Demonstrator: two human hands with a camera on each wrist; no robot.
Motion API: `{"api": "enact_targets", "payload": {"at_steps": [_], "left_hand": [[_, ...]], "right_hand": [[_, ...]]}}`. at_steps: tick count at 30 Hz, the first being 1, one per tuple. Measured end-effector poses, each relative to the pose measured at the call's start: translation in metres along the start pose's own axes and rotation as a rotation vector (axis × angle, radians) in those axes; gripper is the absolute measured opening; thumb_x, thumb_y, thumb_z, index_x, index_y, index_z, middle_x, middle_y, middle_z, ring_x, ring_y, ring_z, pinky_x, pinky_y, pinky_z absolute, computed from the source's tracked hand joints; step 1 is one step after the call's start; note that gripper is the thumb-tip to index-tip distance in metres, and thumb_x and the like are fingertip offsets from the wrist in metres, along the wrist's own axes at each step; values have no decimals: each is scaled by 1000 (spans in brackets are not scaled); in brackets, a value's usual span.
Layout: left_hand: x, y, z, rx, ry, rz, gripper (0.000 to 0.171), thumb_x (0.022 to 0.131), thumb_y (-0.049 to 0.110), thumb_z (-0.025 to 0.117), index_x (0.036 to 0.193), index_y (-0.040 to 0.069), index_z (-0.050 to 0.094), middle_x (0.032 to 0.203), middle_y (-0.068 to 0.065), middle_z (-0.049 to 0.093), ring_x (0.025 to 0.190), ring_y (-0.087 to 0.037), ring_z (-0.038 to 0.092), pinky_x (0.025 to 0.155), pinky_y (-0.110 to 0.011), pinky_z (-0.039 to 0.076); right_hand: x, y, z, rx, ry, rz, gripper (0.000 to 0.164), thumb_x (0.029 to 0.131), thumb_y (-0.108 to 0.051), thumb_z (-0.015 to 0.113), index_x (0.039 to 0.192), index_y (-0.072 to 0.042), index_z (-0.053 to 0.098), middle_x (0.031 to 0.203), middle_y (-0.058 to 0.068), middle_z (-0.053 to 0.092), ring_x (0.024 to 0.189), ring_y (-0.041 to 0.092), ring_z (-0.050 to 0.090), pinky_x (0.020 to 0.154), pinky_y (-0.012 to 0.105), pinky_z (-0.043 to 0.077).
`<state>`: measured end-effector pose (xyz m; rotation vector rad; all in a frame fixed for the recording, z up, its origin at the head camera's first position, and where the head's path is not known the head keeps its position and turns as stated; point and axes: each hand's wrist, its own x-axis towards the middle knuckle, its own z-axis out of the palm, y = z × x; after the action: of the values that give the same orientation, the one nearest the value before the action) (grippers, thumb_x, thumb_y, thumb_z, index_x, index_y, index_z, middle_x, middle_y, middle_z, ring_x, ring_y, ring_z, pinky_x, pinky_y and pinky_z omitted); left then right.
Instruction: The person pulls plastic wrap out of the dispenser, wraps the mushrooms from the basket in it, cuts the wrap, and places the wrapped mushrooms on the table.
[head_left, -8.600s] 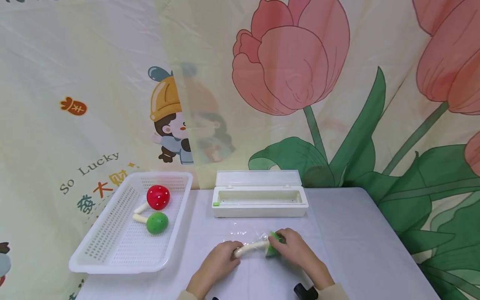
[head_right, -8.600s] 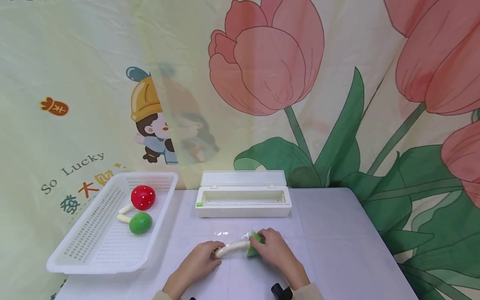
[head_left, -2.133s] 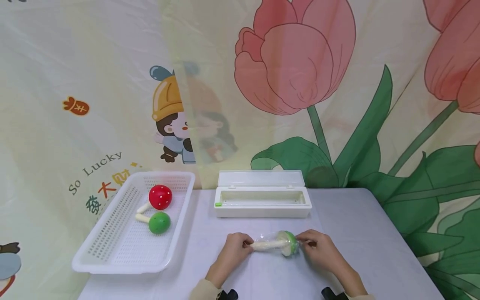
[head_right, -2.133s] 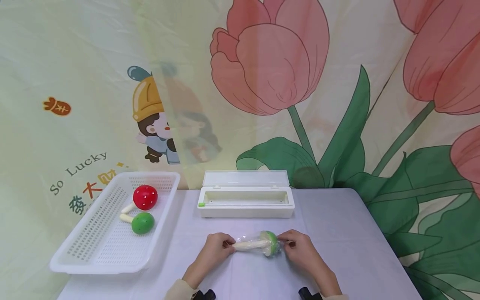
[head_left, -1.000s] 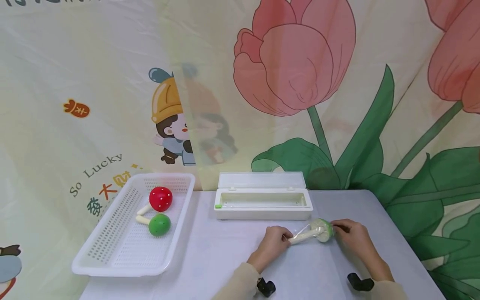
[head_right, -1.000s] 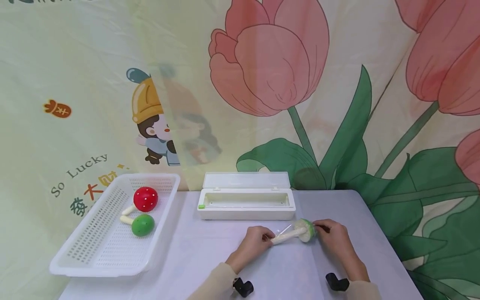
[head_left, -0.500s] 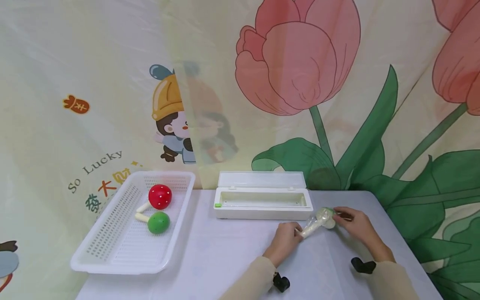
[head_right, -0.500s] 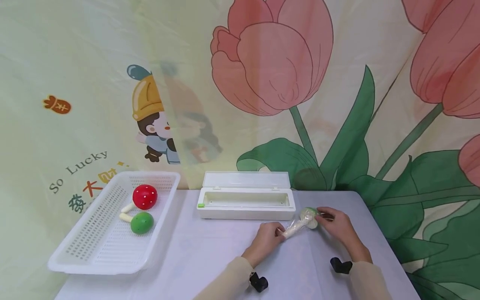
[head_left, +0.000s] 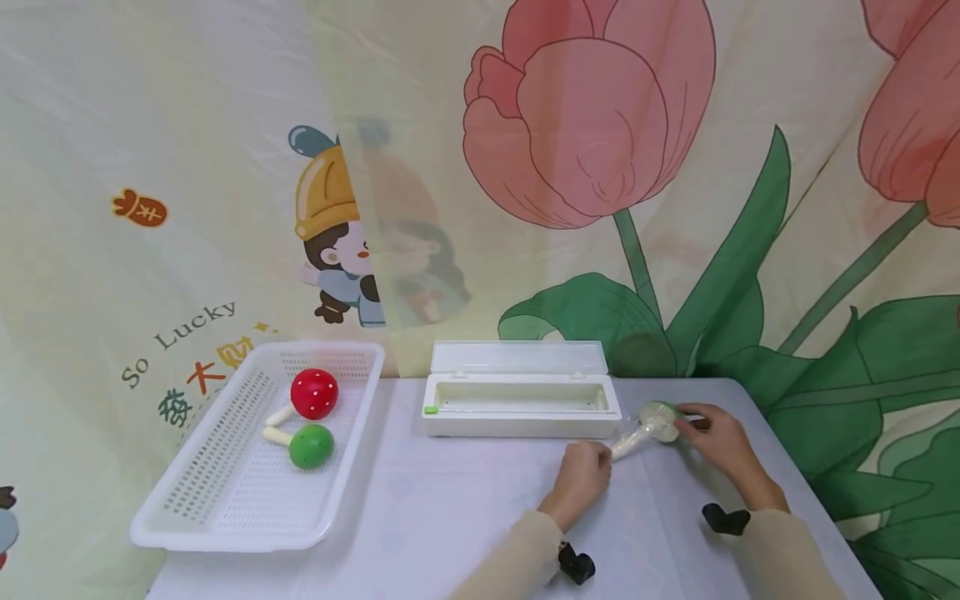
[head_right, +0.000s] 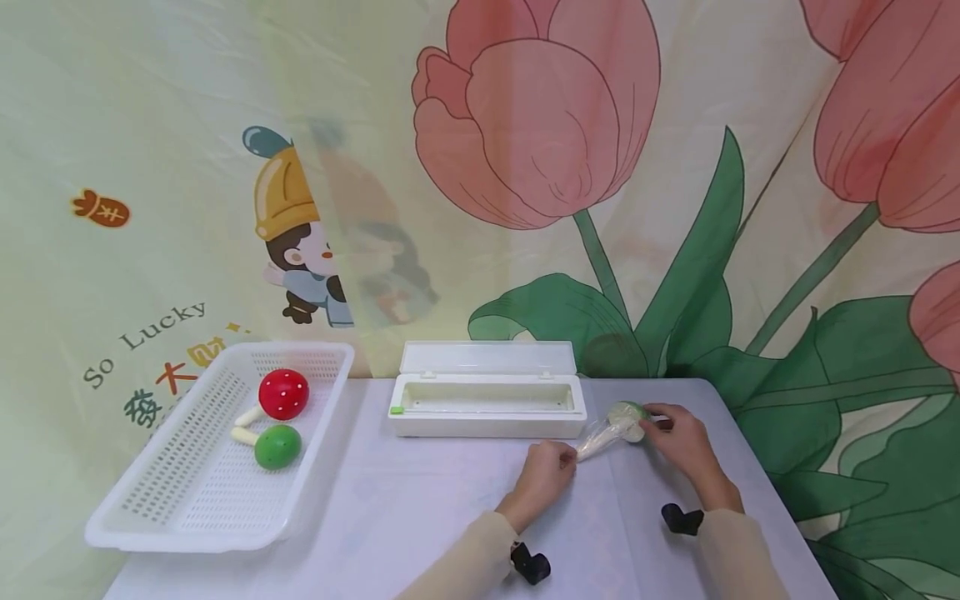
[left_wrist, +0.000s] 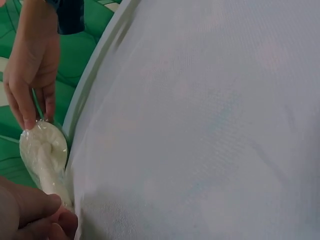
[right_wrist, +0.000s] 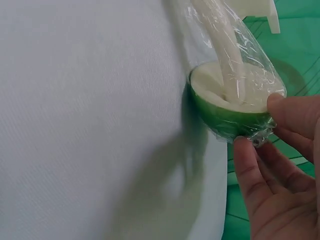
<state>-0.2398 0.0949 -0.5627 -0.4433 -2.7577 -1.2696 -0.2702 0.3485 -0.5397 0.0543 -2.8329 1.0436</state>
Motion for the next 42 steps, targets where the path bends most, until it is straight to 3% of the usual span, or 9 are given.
{"api": "enact_targets", "payload": {"at_steps": [5,8,12,16,21,28,30,34,42], "left_hand": [[1,5,1,11,-49,-17,25,89,2,72,113,1,76,106,-10,78,100,-12,72,81,-24,58],[4,7,3,38,-81,-15,27,90,4,71,117,3,75,108,-9,78,101,-11,71,82,-24,58],[10,13,5,63,-149,-4,26,92,5,69,117,3,75,93,-5,76,81,-7,64,70,-21,54],[13,21,6,71,-205,3,12,93,5,66,101,3,74,69,0,57,64,-11,47,56,-22,43],[14,27,6,52,-255,-18,8,94,7,64,85,6,66,64,3,42,59,-12,40,49,-24,36],[13,25,8,90,-248,16,7,91,14,68,86,10,64,64,2,48,59,-13,42,50,-23,37],[13,25,10,102,-242,32,8,89,17,70,91,9,67,67,1,53,60,-13,45,52,-23,39],[11,24,12,126,-241,50,26,87,23,74,109,7,71,81,-1,68,66,-10,51,59,-21,45],[9,21,14,190,-203,89,40,90,28,74,123,7,70,105,-3,76,88,-7,65,77,-20,53]], "right_hand": [[4,4,-1,-7,38,-10,40,101,-24,66,128,6,65,116,29,65,107,48,66,73,38,59],[7,4,-3,-31,84,-44,33,99,-18,69,122,5,68,104,23,68,97,40,67,69,30,53],[12,4,-5,-36,109,-53,31,99,-15,67,122,6,68,100,21,67,95,35,64,67,26,50],[16,8,-4,-11,110,-23,32,101,-13,63,126,7,65,106,25,66,100,41,64,65,24,50],[21,13,0,-10,150,-22,31,101,-10,62,126,8,65,108,28,65,103,47,65,69,29,53],[22,16,2,-18,167,-21,29,101,-9,62,125,7,65,107,28,65,102,48,65,74,41,55],[21,16,1,-19,171,-19,29,101,-9,62,124,7,65,107,28,65,101,48,66,74,40,55],[21,18,0,-20,179,-18,29,100,-9,62,124,7,65,107,29,65,101,48,66,72,35,53],[17,20,0,-5,184,-24,31,100,-9,60,126,7,63,106,29,65,98,49,67,67,28,50]]}}
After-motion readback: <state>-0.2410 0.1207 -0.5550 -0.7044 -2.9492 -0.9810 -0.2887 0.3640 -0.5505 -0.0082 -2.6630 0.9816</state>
